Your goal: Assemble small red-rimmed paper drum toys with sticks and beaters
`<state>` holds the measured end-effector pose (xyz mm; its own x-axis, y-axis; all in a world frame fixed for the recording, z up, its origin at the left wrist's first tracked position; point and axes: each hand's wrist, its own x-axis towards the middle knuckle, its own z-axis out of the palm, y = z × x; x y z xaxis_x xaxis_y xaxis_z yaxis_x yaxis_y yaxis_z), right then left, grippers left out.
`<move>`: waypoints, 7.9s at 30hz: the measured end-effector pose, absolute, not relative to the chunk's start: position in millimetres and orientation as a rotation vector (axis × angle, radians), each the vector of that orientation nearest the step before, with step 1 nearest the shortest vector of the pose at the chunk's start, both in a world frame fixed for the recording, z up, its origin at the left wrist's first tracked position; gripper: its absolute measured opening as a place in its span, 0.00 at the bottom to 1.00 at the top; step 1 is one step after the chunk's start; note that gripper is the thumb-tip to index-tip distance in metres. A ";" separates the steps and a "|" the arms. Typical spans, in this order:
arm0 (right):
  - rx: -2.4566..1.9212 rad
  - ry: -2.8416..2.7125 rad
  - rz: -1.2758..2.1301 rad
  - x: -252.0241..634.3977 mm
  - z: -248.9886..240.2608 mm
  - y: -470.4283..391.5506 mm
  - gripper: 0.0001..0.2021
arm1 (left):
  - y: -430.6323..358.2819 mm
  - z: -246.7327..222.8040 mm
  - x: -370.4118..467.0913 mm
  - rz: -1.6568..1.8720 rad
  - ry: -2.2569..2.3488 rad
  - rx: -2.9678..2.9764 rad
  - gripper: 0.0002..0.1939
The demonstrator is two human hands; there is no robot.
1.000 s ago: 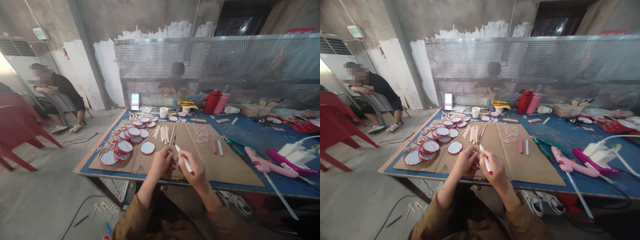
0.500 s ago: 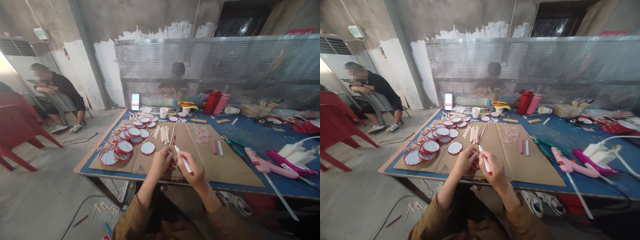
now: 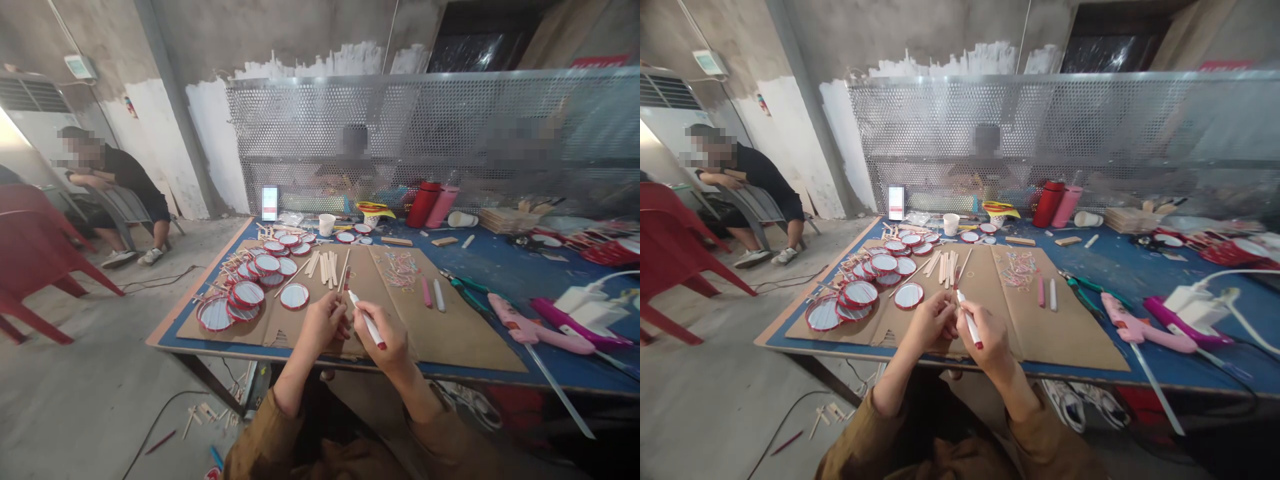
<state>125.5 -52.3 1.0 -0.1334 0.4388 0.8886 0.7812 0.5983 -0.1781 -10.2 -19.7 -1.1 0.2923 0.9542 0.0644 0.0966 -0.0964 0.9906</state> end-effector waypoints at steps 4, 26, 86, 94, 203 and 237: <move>-0.996 -1.826 -0.369 125.5 0.8 -50.8 0.06 | -20.6 0.5 -10.6 1.001 1.031 1.478 0.05; -1.009 -1.786 -0.375 126.1 0.0 -50.2 0.07 | -20.2 0.5 -10.9 0.969 1.002 1.478 0.07; -0.972 -1.802 -0.314 127.0 0.1 -50.8 0.08 | -20.5 -1.2 -11.2 0.973 0.994 1.533 0.08; -0.974 -1.801 -0.297 127.2 0.7 -51.4 0.07 | -20.2 -1.0 -11.0 0.956 1.010 1.543 0.06; -0.989 -1.835 -0.269 125.1 2.4 -51.4 0.06 | -19.5 0.1 -10.6 0.962 1.041 1.509 0.06; -0.968 -1.797 -0.345 126.9 2.9 -51.1 0.07 | -19.2 -1.4 -11.0 0.949 1.016 1.522 0.06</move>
<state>126.9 -51.1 2.9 -0.1550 0.4539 0.8775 0.7464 0.6357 -0.1970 -11.0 -19.2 -1.4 0.3308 0.9415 0.0651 0.1297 -0.1136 0.9850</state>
